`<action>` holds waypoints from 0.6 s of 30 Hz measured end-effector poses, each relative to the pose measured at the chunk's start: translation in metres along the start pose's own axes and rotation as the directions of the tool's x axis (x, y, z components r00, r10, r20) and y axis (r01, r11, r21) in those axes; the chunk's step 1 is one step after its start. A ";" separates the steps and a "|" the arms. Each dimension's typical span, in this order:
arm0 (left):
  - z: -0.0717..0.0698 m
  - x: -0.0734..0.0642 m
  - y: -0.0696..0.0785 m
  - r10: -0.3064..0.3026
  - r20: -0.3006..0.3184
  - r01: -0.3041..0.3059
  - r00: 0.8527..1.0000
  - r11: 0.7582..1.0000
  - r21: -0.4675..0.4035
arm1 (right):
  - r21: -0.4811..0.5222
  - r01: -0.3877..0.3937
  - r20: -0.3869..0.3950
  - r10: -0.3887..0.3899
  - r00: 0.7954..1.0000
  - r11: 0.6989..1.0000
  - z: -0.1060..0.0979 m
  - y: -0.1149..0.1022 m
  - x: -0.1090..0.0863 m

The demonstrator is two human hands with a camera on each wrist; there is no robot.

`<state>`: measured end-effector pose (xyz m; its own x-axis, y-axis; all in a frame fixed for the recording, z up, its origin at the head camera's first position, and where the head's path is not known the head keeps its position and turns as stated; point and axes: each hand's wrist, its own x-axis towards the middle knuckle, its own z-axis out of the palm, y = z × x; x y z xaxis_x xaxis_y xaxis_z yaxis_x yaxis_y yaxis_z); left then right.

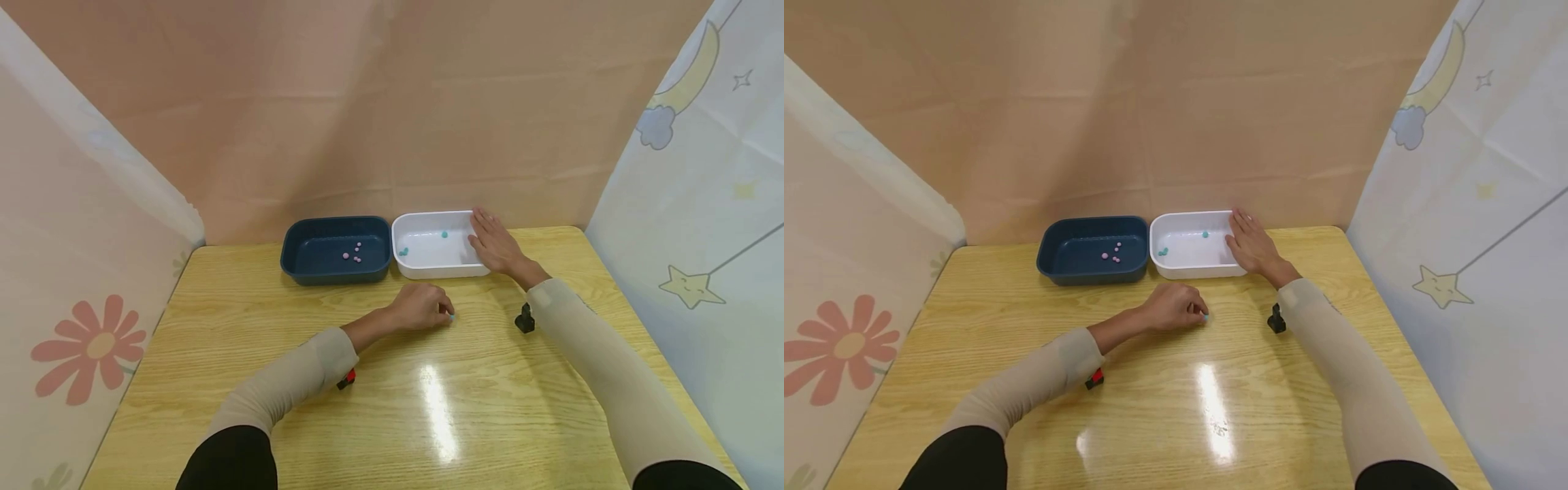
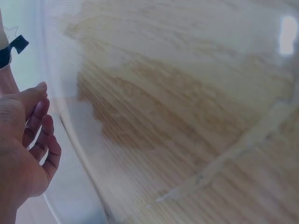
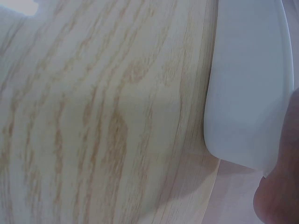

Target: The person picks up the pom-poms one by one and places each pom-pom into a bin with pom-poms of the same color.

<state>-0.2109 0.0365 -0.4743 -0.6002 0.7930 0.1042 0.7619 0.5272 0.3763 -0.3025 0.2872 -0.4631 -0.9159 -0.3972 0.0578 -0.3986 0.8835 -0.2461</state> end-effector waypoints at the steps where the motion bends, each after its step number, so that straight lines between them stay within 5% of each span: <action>1: -0.001 0.000 0.000 0.002 -0.001 -0.002 1.000 1.000 -0.004 | 0.000 -0.001 0.000 0.001 1.000 1.000 0.000 0.000 0.000; 18: -0.026 0.000 -0.005 0.006 -0.059 -0.008 0.998 1.000 -0.028 | -0.014 0.005 -0.003 -0.005 1.000 1.000 0.000 0.001 0.000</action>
<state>-0.2213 0.0253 -0.4523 -0.6088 0.7769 0.1609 0.7596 0.5123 0.4007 -0.3030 0.2878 -0.4635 -0.9140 -0.4009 0.0620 -0.4038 0.8848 -0.2326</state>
